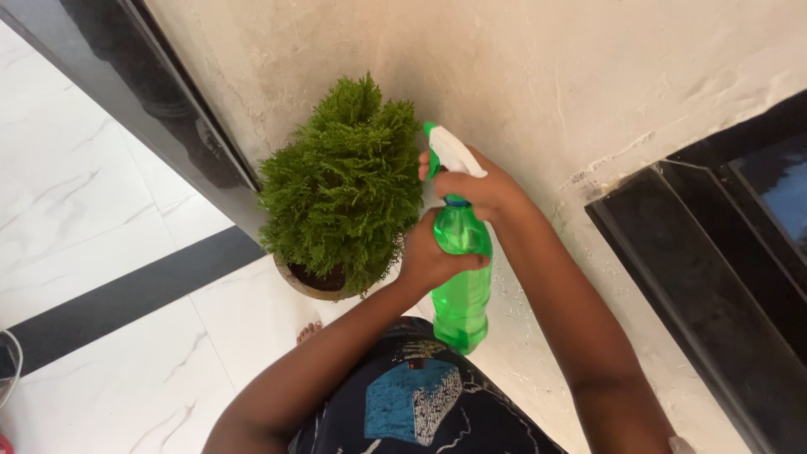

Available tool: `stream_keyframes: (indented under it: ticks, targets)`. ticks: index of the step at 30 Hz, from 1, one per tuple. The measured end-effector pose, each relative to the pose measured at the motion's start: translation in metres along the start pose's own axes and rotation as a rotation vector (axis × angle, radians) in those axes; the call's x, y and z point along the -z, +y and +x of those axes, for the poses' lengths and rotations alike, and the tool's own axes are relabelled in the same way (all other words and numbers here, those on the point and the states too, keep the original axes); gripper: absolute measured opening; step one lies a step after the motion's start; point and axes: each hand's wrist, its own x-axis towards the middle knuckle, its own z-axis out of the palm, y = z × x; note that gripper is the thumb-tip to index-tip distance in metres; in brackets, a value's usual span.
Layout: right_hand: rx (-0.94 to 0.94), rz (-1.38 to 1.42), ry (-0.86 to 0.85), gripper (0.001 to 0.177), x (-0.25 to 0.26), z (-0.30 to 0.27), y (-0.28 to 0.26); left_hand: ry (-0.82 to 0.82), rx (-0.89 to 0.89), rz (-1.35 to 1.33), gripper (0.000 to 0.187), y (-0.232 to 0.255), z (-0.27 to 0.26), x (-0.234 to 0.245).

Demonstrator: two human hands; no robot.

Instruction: The person sprays a potted plant with a green spray bottle, moving around the plant to cover different sides. The person also removes a small dried leaf from the plant during the process.

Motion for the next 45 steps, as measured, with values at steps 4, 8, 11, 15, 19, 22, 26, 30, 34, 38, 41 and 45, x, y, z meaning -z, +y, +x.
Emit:
stream_keyframes:
  ticks: [4, 8, 11, 15, 19, 22, 26, 30, 34, 38, 41, 45]
  targets:
    - [-0.086, 0.064, 0.080, 0.057, 0.006, -0.001, 0.016, -0.055, 0.056, -0.020, 0.078, -0.015, 0.002, -0.005]
    - [-0.054, -0.006, 0.040, 0.048, 0.014, 0.000, 0.028, -0.051, 0.102, 0.029, 0.077, -0.022, 0.005, -0.009]
    - [-0.034, -0.069, 0.056, 0.040, 0.017, 0.001, 0.033, -0.066, 0.091, -0.001, 0.076, -0.023, 0.006, -0.010]
    - [-0.065, -0.118, 0.109, 0.037, 0.010, 0.001, 0.038, -0.071, 0.086, -0.022, 0.074, -0.022, 0.001, -0.010]
    - [0.003, -0.093, 0.113, 0.034, 0.003, -0.007, 0.043, -0.102, 0.120, -0.007, 0.074, -0.024, -0.005, -0.010]
    - [0.044, -0.047, 0.114, 0.032, -0.001, -0.015, 0.042, -0.123, 0.100, -0.030, 0.074, -0.025, -0.008, -0.008]
    - [0.049, 0.011, 0.149, 0.027, -0.007, -0.029, 0.040, -0.135, 0.091, 0.067, 0.080, -0.028, -0.012, -0.008]
    - [0.099, 0.031, 0.171, 0.027, -0.018, -0.041, 0.037, -0.137, 0.017, 0.110, 0.090, -0.029, -0.018, -0.005]
    - [0.113, 0.025, 0.158, 0.027, -0.028, -0.050, 0.035, -0.129, -0.007, 0.150, 0.091, -0.030, -0.026, -0.001]
    - [0.156, -0.016, 0.152, 0.027, -0.040, -0.058, 0.028, -0.116, -0.026, 0.128, 0.088, -0.022, -0.033, 0.006]
    - [0.205, -0.045, 0.177, 0.029, -0.049, -0.066, 0.015, -0.100, -0.110, 0.092, 0.087, -0.014, -0.036, 0.009]
    - [0.263, -0.175, 0.187, 0.036, -0.050, -0.074, -0.012, -0.088, -0.106, 0.102, 0.085, -0.002, -0.030, 0.008]
